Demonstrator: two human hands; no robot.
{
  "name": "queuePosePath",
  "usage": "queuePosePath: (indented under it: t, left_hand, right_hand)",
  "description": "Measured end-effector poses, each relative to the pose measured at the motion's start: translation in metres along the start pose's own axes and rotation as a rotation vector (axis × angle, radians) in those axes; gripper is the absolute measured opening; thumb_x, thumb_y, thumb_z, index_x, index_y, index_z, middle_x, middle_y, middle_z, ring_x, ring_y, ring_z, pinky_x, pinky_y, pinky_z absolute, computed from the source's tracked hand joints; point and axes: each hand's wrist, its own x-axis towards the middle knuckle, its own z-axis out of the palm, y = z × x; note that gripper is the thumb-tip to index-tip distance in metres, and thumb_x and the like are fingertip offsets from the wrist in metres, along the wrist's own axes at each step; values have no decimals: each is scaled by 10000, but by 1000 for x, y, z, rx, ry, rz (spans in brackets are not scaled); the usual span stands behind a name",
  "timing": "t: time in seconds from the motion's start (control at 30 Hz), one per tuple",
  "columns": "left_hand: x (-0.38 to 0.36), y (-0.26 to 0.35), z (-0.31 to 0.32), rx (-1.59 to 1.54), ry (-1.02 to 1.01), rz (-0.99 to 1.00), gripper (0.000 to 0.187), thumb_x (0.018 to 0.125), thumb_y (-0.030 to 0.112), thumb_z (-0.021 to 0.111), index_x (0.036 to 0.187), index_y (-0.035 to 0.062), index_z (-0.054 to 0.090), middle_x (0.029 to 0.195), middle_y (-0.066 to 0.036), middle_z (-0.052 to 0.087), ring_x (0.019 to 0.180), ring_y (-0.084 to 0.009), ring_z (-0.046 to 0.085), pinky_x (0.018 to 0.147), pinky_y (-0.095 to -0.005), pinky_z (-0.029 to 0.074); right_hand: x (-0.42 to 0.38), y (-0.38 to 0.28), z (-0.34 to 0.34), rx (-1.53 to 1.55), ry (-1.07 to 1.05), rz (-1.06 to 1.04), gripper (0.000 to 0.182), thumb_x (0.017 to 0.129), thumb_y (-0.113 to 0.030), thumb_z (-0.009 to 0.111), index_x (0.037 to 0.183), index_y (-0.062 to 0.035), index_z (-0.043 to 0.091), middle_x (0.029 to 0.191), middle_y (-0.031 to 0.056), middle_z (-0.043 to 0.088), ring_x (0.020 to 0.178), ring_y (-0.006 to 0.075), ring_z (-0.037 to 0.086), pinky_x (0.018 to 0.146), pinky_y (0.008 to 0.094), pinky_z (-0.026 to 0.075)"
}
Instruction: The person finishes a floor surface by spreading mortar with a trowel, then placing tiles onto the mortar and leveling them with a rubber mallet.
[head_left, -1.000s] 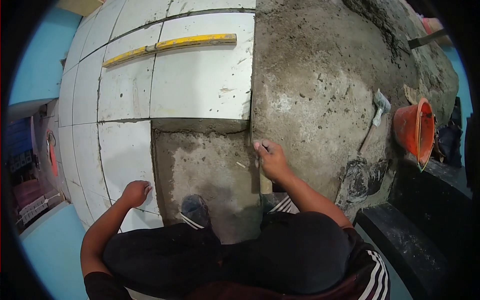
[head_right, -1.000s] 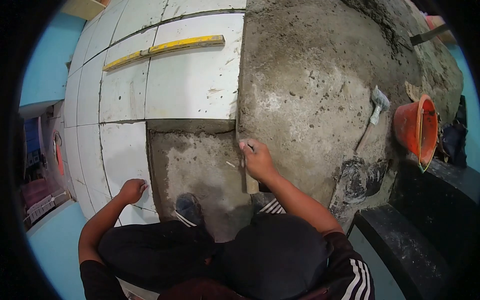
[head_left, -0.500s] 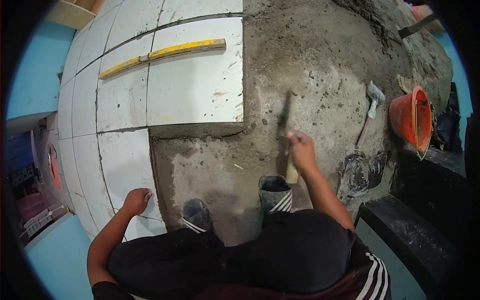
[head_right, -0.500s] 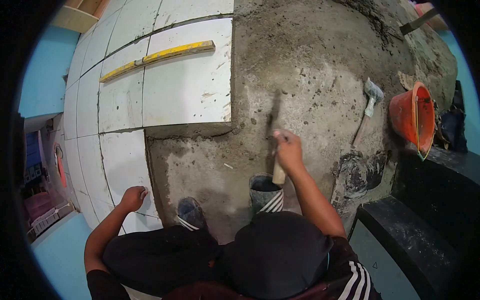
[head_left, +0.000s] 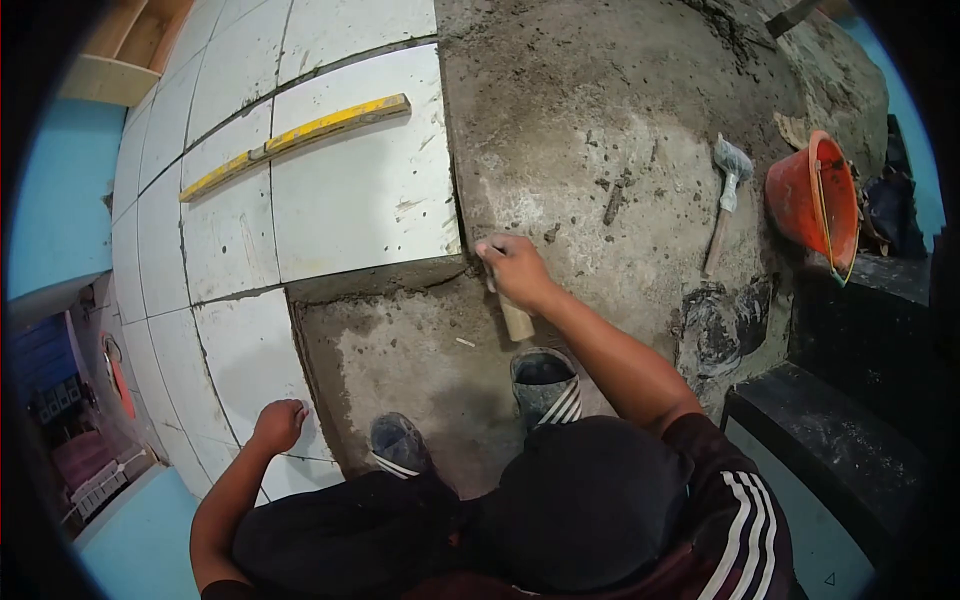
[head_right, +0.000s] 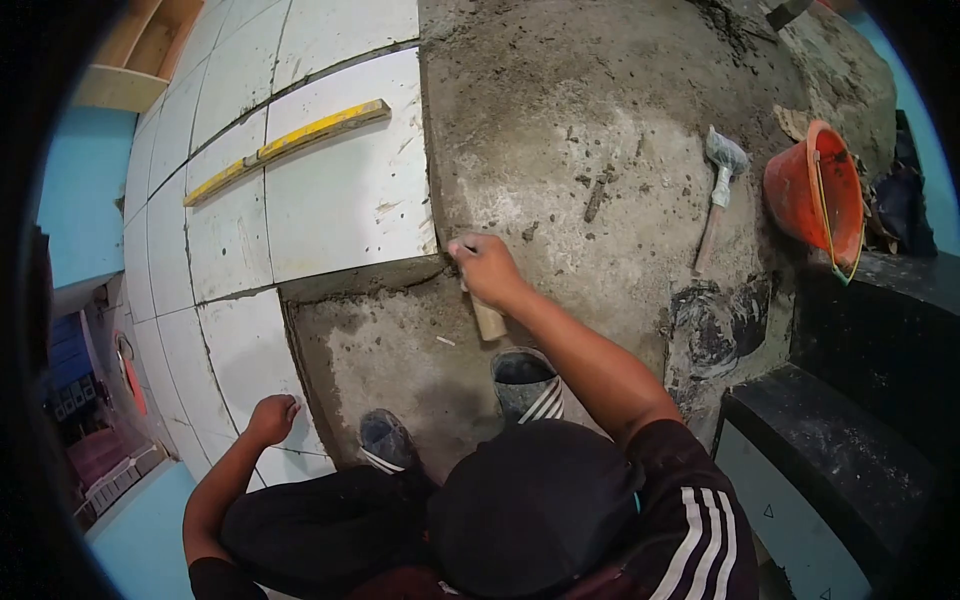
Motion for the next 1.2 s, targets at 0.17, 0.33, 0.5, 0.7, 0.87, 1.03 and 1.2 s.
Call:
queuePosePath:
  t: [0.17,0.33,0.5,0.7,0.87,1.03,1.2]
  left_hand:
    - [-11,-23,14,62,-52,-12,243,1000,232,600,912,17,671,888,-226,689,879,-465,651,789,-558,511]
    - [7,-12,3,-8,-70,-7,255,1001,233,595,898,11,667,875,-239,678,888,-470,647,794,-563,505]
    - [21,3,-5,-32,-37,7,231,988,212,610,890,9,661,865,-241,669,882,-479,638,791,-568,499]
    - [8,-18,14,-44,-49,-14,260,1002,242,590,888,24,671,884,-244,680,903,-480,644,799,-568,505]
    - [19,-22,15,-13,-125,-35,283,991,265,605,859,25,675,860,-235,685,887,-472,652,793,-564,510]
    - [26,-28,12,36,-204,-19,298,968,283,634,832,24,694,825,-242,682,860,-467,661,776,-563,517]
    - [24,-26,13,14,-186,-28,305,966,279,636,810,23,688,816,-241,680,849,-467,657,769,-561,513]
  right_hand:
    - [5,-19,5,81,-71,8,275,1056,-206,614,1004,52,694,654,63,595,526,164,609,531,344,486]
    - [-12,-17,-29,109,-140,-20,310,1058,-196,620,818,1,618,640,37,555,510,148,576,521,343,465]
    - [30,-22,-33,88,1,-30,262,1060,-203,629,995,38,709,712,38,614,560,124,560,532,317,460]
    - [53,-39,-11,120,-87,-14,266,1064,-202,621,954,28,695,686,38,585,538,135,549,526,328,455]
    - [42,-55,-38,69,-119,-58,281,1062,-206,612,927,28,687,647,29,549,522,141,564,515,332,460]
    - [103,-61,-48,114,16,-60,282,1049,-227,628,944,25,699,654,47,594,534,145,586,529,340,469]
    - [119,-67,-20,10,32,-139,261,1053,-208,624,948,20,697,680,39,593,531,138,573,526,327,459]
